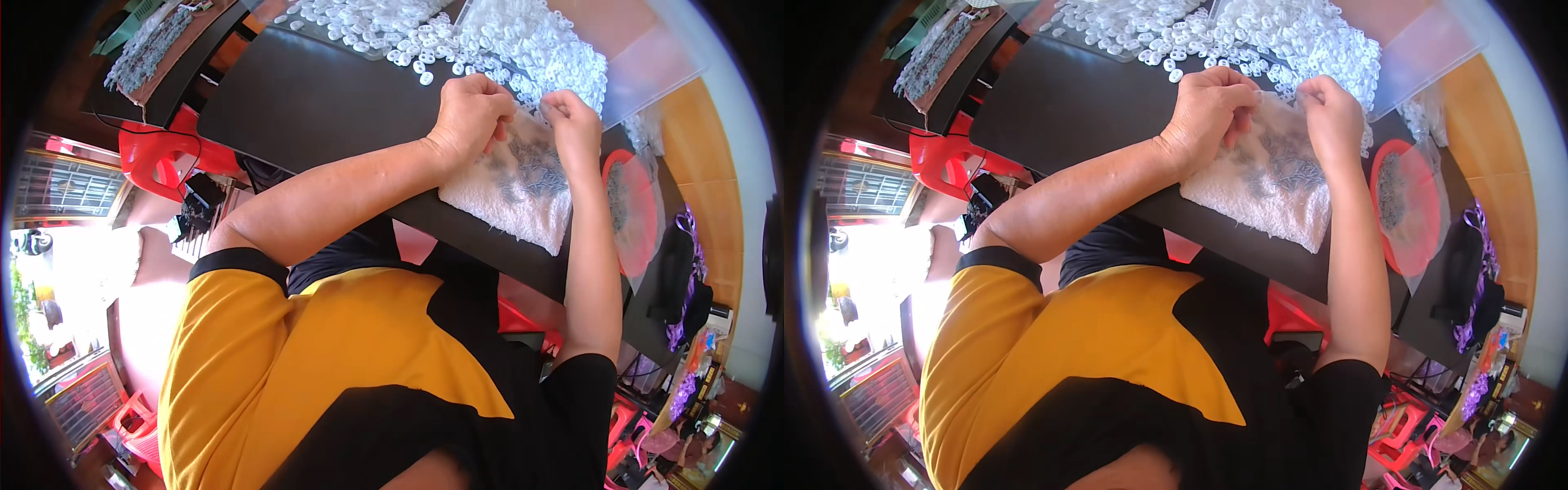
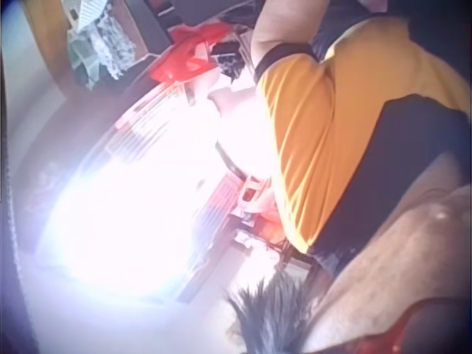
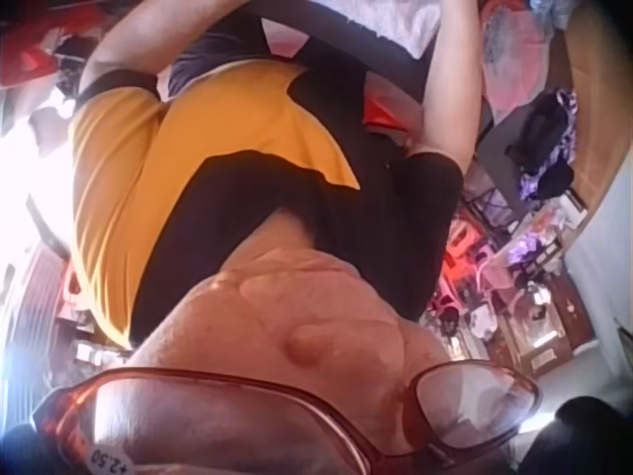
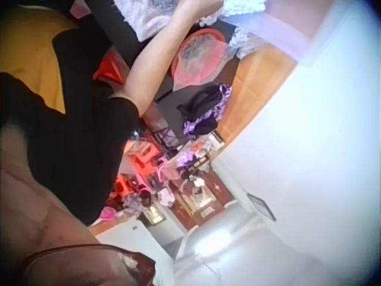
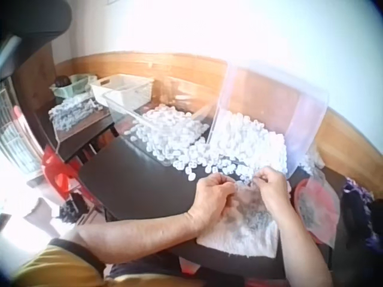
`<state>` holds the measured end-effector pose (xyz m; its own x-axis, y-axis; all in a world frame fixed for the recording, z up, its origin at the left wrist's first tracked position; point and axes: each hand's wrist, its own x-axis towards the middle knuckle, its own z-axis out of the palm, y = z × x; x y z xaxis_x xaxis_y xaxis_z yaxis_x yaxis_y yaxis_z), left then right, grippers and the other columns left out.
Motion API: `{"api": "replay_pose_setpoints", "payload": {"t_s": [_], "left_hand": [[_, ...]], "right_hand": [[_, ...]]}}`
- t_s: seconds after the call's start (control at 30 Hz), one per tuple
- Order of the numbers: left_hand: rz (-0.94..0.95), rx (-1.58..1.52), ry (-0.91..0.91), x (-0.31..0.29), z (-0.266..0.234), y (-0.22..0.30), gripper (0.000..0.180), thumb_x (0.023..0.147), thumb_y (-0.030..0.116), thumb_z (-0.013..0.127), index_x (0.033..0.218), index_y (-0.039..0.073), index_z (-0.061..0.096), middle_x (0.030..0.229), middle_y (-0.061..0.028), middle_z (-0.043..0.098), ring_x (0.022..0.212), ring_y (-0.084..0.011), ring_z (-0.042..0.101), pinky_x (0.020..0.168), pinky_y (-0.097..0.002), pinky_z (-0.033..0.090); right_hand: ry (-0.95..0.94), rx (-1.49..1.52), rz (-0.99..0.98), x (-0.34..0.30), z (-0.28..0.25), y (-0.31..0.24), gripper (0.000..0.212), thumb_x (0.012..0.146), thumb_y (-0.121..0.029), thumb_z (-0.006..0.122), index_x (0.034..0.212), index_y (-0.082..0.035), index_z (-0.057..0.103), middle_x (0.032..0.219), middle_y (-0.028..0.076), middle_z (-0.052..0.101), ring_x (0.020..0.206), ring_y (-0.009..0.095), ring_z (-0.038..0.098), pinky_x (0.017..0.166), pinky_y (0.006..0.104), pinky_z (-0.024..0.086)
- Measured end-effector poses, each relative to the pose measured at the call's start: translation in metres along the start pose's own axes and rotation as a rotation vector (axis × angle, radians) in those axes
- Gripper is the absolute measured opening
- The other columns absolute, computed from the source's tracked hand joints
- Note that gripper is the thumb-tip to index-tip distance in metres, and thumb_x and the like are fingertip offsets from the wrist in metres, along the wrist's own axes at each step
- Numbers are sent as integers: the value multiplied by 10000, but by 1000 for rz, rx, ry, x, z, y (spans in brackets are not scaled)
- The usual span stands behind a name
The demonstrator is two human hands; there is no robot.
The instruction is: Assembling small white plastic components by hand at a workstation.
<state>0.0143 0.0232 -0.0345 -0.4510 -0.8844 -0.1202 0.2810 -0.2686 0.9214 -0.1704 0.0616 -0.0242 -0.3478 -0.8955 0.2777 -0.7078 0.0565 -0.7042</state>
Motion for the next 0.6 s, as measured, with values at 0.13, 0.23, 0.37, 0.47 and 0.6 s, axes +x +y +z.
{"api": "replay_pose_setpoints", "payload": {"t_s": [0.13,0.23,0.37,0.47,0.6], "left_hand": [[10,40,-25,-3,2,4,113,795,60,636,860,-32,629,653,-68,590,458,-111,503,371,-257,354],[-1,55,-32,-4,2,6,110,789,57,639,855,-31,630,654,-69,590,458,-109,500,368,-258,347],[3,29,-35,-2,0,4,112,788,58,642,852,-33,631,656,-71,592,451,-113,496,368,-259,347],[-14,20,-40,-3,0,6,109,787,52,637,854,-33,632,661,-75,595,452,-118,498,372,-261,352],[-40,-10,-45,-1,-3,8,101,791,46,627,851,-35,632,669,-82,601,458,-119,505,378,-264,360]], "right_hand": [[-12,-466,-63,21,-1,5,174,832,-216,669,960,-100,693,876,116,702,821,289,668,741,388,495],[-65,-618,-106,35,0,5,199,814,-241,689,958,-104,695,876,121,701,832,304,667,745,410,495],[-58,-504,3,42,-3,13,208,807,-226,697,977,-106,699,831,116,694,816,298,667,730,396,496],[-68,-285,20,45,-16,23,210,810,-206,692,999,-115,704,794,108,686,794,290,663,719,379,497],[-187,19,151,32,-28,11,224,808,-174,678,1024,-125,704,801,103,686,790,281,659,707,373,495]]}}
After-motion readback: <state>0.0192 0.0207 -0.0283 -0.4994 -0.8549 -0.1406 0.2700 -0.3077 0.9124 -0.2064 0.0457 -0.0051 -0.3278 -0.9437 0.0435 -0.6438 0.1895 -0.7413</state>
